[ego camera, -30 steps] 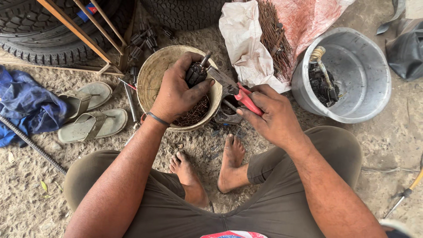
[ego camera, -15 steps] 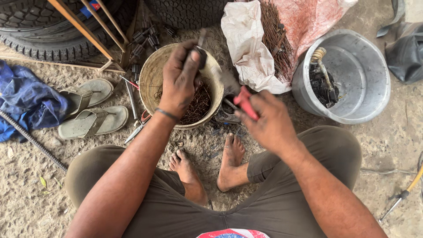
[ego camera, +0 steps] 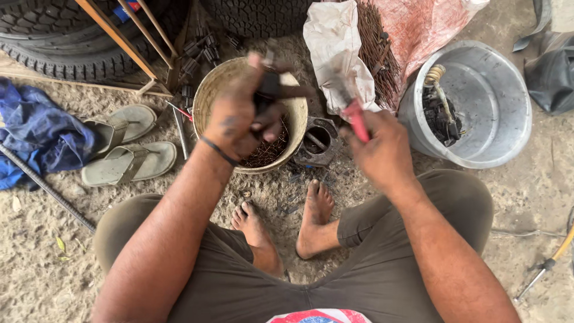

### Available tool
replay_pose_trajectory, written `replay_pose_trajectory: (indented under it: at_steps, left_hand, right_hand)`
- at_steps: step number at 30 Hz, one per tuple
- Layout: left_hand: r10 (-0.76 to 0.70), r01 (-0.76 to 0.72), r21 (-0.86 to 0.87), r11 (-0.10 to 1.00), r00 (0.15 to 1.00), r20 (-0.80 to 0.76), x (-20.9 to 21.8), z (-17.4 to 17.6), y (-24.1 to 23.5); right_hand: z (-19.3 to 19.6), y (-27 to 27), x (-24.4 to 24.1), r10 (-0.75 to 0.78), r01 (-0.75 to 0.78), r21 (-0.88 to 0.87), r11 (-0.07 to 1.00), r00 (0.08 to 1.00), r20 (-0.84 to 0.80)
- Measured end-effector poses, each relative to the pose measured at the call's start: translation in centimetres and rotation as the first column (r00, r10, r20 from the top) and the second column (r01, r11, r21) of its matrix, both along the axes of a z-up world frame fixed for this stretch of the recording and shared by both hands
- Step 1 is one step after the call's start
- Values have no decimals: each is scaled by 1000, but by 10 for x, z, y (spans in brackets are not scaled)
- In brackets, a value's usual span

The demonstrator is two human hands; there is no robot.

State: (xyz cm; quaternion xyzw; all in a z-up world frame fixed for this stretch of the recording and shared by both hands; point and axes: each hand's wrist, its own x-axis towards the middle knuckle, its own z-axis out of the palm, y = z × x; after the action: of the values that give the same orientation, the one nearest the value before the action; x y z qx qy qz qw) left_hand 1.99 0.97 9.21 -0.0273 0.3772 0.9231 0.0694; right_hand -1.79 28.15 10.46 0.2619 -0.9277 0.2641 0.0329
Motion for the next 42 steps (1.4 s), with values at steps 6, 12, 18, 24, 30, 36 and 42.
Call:
replay_pose_trajectory:
  at_steps: [6, 12, 18, 24, 30, 36, 42]
  left_hand:
    - [104, -100, -347, 933, 995, -5, 0, -13, -10]
    - [70, -149, -853, 500, 989, -131, -7, -30, 3]
    - [135, -177, -707, 685, 984, -117, -10, -27, 4]
    - [451, -282, -573, 769, 876, 174, -22, -74, -3]
    - [612, -632, -92, 769, 688, 390, -20, -54, -59]
    - [294, -271, -230, 935, 953, 71, -5, 15, -38]
    - [99, -79, -322, 943, 994, 47, 4, 24, -24]
  right_hand:
    - [4, 0, -2, -85, 93, -134, 987, 994, 67]
    - [8, 5, -6, -86, 95, -191, 977, 995, 55]
    - [9, 4, -10, -196, 280, -272, 921, 934, 300]
    - [3, 9, 16, 161, -164, -58, 985, 986, -48]
    - [20, 3, 6, 231, -231, -6, 973, 973, 7]
    - [21, 26, -15, -66, 50, -197, 979, 995, -79]
    - [5, 23, 1, -48, 42, -173, 984, 998, -28]
